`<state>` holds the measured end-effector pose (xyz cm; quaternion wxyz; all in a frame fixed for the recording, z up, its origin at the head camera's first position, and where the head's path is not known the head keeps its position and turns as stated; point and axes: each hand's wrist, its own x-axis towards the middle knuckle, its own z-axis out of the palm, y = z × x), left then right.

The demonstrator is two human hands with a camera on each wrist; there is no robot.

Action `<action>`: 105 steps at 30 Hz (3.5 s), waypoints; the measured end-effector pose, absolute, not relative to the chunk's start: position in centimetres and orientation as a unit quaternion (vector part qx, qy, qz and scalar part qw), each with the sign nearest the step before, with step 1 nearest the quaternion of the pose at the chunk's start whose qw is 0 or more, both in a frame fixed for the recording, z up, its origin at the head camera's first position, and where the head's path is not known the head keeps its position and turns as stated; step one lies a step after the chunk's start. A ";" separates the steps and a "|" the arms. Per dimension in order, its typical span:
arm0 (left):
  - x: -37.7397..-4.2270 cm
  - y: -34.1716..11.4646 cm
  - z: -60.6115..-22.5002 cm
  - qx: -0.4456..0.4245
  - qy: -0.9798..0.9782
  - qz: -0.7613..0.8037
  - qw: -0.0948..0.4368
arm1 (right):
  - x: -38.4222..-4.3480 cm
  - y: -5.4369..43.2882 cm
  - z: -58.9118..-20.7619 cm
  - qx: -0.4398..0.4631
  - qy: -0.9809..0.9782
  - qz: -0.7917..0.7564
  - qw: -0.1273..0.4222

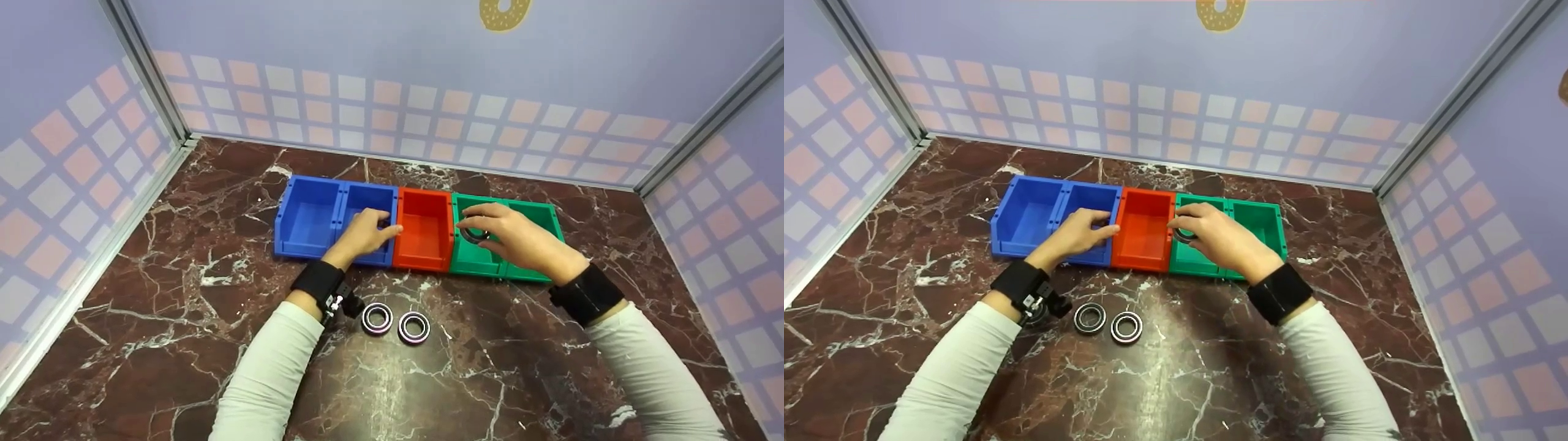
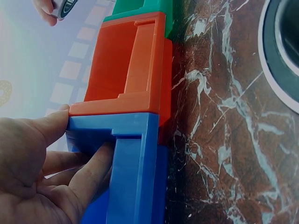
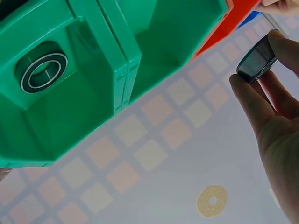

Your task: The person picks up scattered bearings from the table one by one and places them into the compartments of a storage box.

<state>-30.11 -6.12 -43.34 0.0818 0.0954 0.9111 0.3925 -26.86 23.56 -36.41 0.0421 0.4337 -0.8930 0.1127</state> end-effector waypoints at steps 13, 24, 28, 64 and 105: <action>-30.1 -6.2 -43.5 0.102 0.910 0.396 0.076 | -28.8 23.5 -37.1 0.398 -0.909 0.126 0.017; -30.1 -6.2 -43.5 0.107 0.912 0.389 0.068 | -30.6 24.0 -38.5 0.387 -0.910 0.145 0.006; -30.1 -6.2 -43.5 0.107 0.912 0.390 0.071 | -31.0 24.2 -39.1 0.376 -0.915 0.146 -0.003; -30.2 -6.2 -43.5 0.105 0.913 0.388 0.069 | -32.1 24.2 -41.8 0.362 -0.921 0.141 -0.010; -30.1 -6.3 -43.7 0.105 0.909 0.398 0.066 | -32.3 22.7 -44.0 0.355 -0.933 0.056 -0.001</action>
